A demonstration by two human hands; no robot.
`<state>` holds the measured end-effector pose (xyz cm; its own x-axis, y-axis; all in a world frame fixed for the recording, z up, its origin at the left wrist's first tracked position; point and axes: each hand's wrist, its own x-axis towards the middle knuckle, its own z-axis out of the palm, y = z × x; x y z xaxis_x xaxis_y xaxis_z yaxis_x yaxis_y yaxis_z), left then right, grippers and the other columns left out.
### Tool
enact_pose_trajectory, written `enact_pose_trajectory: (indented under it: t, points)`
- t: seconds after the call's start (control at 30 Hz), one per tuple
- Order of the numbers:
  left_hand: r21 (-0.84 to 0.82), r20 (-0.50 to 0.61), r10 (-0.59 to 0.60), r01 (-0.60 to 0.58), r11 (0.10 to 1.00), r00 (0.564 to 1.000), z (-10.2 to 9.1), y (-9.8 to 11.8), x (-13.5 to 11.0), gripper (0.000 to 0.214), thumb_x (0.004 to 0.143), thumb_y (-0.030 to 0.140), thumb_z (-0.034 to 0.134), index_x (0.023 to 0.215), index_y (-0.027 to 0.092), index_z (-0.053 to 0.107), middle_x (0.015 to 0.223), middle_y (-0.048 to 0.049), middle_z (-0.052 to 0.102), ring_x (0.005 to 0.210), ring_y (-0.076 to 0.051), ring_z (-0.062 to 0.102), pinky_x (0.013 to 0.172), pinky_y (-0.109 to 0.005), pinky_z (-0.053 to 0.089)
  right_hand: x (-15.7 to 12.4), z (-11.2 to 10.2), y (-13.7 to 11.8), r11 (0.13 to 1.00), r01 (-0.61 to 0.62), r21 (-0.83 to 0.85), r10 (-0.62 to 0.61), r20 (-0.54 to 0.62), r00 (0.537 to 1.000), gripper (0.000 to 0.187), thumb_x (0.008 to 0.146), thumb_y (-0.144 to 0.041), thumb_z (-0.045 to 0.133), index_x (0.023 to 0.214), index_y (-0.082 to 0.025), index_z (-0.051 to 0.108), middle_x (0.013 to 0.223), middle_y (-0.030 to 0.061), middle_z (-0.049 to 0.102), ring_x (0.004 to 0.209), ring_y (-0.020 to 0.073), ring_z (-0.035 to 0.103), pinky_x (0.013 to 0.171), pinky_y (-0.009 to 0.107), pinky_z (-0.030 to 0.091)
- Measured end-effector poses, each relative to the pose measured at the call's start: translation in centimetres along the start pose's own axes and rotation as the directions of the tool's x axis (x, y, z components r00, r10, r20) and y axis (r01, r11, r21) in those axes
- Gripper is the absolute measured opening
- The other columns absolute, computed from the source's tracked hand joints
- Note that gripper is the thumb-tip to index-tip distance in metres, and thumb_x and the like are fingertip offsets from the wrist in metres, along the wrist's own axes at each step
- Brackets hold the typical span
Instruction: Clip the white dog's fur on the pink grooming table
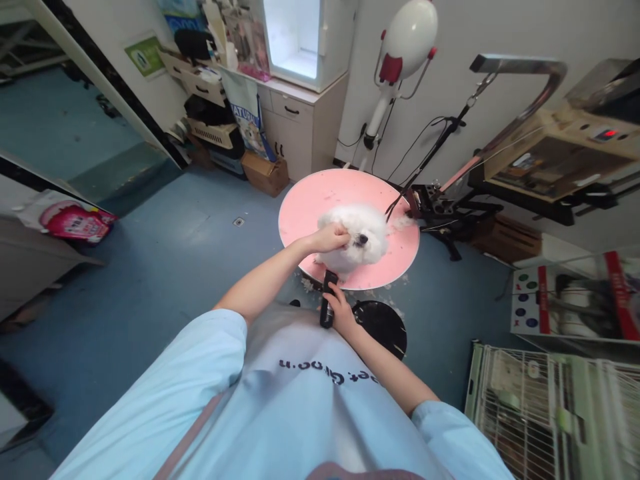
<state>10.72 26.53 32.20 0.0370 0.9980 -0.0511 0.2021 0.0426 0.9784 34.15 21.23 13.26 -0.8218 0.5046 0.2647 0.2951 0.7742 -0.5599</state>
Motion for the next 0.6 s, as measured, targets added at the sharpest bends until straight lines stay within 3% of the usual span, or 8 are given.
enact_pose_trajectory:
  t: [0.13, 0.23, 0.33, 0.5, 0.6]
  points:
    - [-0.003, 0.015, 0.007, -0.007, 1.000, 1.000, 0.0, -0.2, 0.3, 0.030, 0.073, 0.016, 0.047, 0.043, 0.015, 0.048, 0.040, 0.0035, 0.040, 0.041, -0.005, 0.033, 0.047, -0.021, 0.024, 2.1, 0.9, -0.1, 0.994, -0.081, -0.079, 0.092, 0.159, 0.983, 0.055, 0.081, -0.007, 0.061, 0.134, -0.022, 0.060, 0.157, 0.0184, 0.040, 0.133, 0.0334, 0.056, 0.098, 0.046, 0.059]
    - [-0.009, 0.019, 0.012, -0.011, 1.000, 1.000, -0.1, 0.0, 0.5, 0.031, 0.074, 0.015, 0.046, 0.042, 0.015, 0.045, 0.040, 0.0036, 0.040, 0.041, -0.005, 0.033, 0.047, -0.021, 0.025, 3.5, 2.0, -0.2, 0.986, -0.155, -0.060, 0.164, 0.193, 0.967, 0.059, 0.079, -0.005, 0.059, 0.135, -0.022, 0.057, 0.160, 0.0165, 0.037, 0.135, 0.0322, 0.055, 0.100, 0.048, 0.056]
    - [-0.009, 0.026, 0.007, -0.007, 1.000, 1.000, -0.1, 0.4, 0.6, 0.031, 0.074, 0.015, 0.046, 0.043, 0.015, 0.046, 0.041, 0.0036, 0.041, 0.041, -0.005, 0.033, 0.047, -0.021, 0.025, 3.1, 2.3, -0.8, 0.983, -0.181, 0.043, 0.175, 0.114, 0.978, 0.052, 0.082, -0.011, 0.061, 0.133, -0.019, 0.054, 0.157, 0.0198, 0.041, 0.138, 0.0317, 0.051, 0.102, 0.049, 0.055]
    - [0.007, 0.076, 0.029, -0.029, 1.000, 0.997, 0.2, 0.5, 0.9, 0.031, 0.072, 0.014, 0.046, 0.042, 0.015, 0.047, 0.042, 0.0034, 0.042, 0.043, -0.006, 0.034, 0.047, -0.021, 0.025, 2.2, 1.0, -2.3, 0.981, -0.083, 0.177, 0.102, -0.105, 0.989, 0.040, 0.088, -0.025, 0.065, 0.126, -0.020, 0.054, 0.150, 0.0225, 0.047, 0.136, 0.0302, 0.054, 0.105, 0.048, 0.052]
    - [0.010, 0.092, 0.059, -0.060, 0.998, 0.994, 0.3, 0.5, 0.9, 0.029, 0.072, 0.013, 0.046, 0.043, 0.014, 0.049, 0.042, 0.0034, 0.043, 0.044, -0.006, 0.035, 0.048, -0.021, 0.026, 3.4, 0.7, -2.9, 0.980, -0.094, 0.176, 0.118, -0.128, 0.985, 0.040, 0.089, -0.027, 0.063, 0.126, -0.017, 0.053, 0.149, 0.0252, 0.046, 0.134, 0.0330, 0.055, 0.103, 0.051, 0.054]
